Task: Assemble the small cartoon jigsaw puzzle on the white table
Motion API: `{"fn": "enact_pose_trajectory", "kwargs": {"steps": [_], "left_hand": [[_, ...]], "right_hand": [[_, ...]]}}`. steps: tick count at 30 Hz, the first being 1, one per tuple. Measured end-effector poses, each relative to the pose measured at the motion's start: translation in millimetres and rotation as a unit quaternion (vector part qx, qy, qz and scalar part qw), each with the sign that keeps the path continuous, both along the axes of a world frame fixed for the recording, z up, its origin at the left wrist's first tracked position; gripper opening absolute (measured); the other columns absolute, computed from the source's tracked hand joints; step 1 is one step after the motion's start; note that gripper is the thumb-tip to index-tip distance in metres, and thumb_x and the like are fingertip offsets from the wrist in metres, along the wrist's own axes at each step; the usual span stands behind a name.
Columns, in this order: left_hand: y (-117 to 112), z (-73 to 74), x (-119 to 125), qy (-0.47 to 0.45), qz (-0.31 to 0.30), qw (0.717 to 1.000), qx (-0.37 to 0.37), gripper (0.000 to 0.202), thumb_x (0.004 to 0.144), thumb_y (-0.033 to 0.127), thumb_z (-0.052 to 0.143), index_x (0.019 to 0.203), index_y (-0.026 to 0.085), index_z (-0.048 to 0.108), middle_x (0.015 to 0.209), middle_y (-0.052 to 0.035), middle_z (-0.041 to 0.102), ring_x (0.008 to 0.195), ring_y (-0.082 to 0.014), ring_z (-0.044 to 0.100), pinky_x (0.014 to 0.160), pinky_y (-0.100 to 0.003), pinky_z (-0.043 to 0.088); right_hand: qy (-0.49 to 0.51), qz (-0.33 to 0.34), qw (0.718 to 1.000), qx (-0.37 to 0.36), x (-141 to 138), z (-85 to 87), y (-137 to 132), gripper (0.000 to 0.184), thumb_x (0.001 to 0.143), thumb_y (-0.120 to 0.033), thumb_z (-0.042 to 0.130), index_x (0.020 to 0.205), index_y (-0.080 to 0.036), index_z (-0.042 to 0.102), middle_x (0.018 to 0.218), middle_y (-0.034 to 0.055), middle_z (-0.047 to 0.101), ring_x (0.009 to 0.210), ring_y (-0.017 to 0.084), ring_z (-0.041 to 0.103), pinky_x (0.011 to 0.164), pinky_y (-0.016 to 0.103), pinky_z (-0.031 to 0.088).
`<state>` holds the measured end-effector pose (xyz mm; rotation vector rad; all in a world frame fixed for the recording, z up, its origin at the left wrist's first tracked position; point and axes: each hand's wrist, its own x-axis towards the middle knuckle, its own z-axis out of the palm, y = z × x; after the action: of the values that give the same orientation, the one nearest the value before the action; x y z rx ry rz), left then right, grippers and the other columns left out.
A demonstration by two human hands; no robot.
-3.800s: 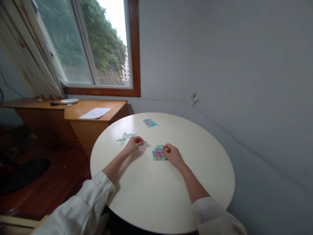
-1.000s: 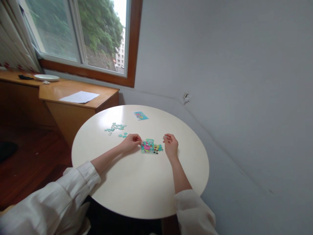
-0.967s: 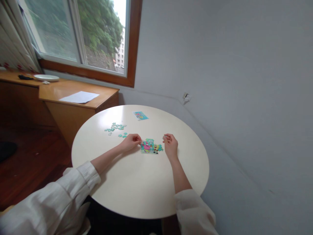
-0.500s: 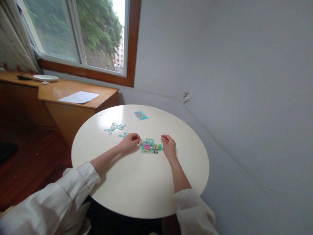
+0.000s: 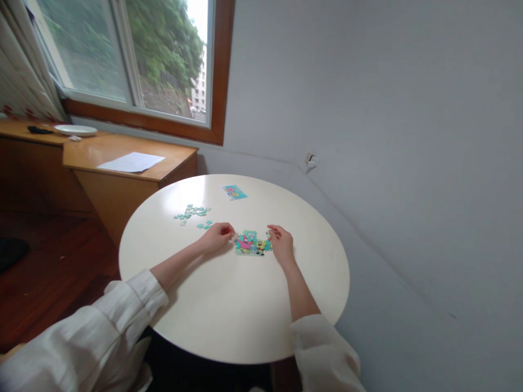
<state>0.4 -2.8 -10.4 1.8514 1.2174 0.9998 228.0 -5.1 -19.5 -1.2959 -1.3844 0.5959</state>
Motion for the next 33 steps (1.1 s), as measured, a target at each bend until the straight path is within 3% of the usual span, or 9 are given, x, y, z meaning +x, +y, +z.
{"fn": "enact_pose_trajectory", "kwargs": {"steps": [16, 25, 33], "left_hand": [[1.4, -2.1, 0.2, 0.0, -0.003, 1.0, 0.01, 0.01, 0.067, 0.018, 0.05, 0.065, 0.014, 0.059, 0.059, -0.0002, 0.059, 0.057, -0.0122, 0.052, 0.055, -0.022, 0.041], [-3.8, 4.9, -0.1, 0.007, 0.002, 1.0, 0.006, 0.011, 0.066, 0.019, 0.051, 0.064, 0.014, 0.06, 0.055, 0.0006, 0.057, 0.054, -0.0115, 0.049, 0.052, -0.022, 0.037], [-0.5, 0.2, -0.6, 0.013, -0.002, 1.0, 0.007, 0.011, 0.066, 0.02, 0.05, 0.064, 0.014, 0.06, 0.057, 0.0002, 0.057, 0.055, -0.0118, 0.049, 0.053, -0.022, 0.037]], "right_hand": [[-0.018, 0.015, 1.0, 0.005, 3.1, -2.9, 1.6, 0.038, 0.063, -0.035, 0.059, 0.094, -0.014, 0.064, 0.079, 0.0077, 0.066, 0.07, 0.017, 0.061, 0.071, 0.033, 0.05], [0.016, 0.047, 0.998, -0.048, 19.7, 4.6, -1.6, 0.036, 0.057, -0.038, 0.068, 0.085, -0.015, 0.066, 0.075, 0.0049, 0.065, 0.061, 0.014, 0.059, 0.062, 0.03, 0.05], [0.032, 0.084, 0.988, -0.122, 26.7, 14.8, -10.2, 0.028, 0.049, -0.035, 0.072, 0.067, -0.015, 0.063, 0.055, 0.0023, 0.062, 0.051, 0.014, 0.057, 0.053, 0.03, 0.047]]}}
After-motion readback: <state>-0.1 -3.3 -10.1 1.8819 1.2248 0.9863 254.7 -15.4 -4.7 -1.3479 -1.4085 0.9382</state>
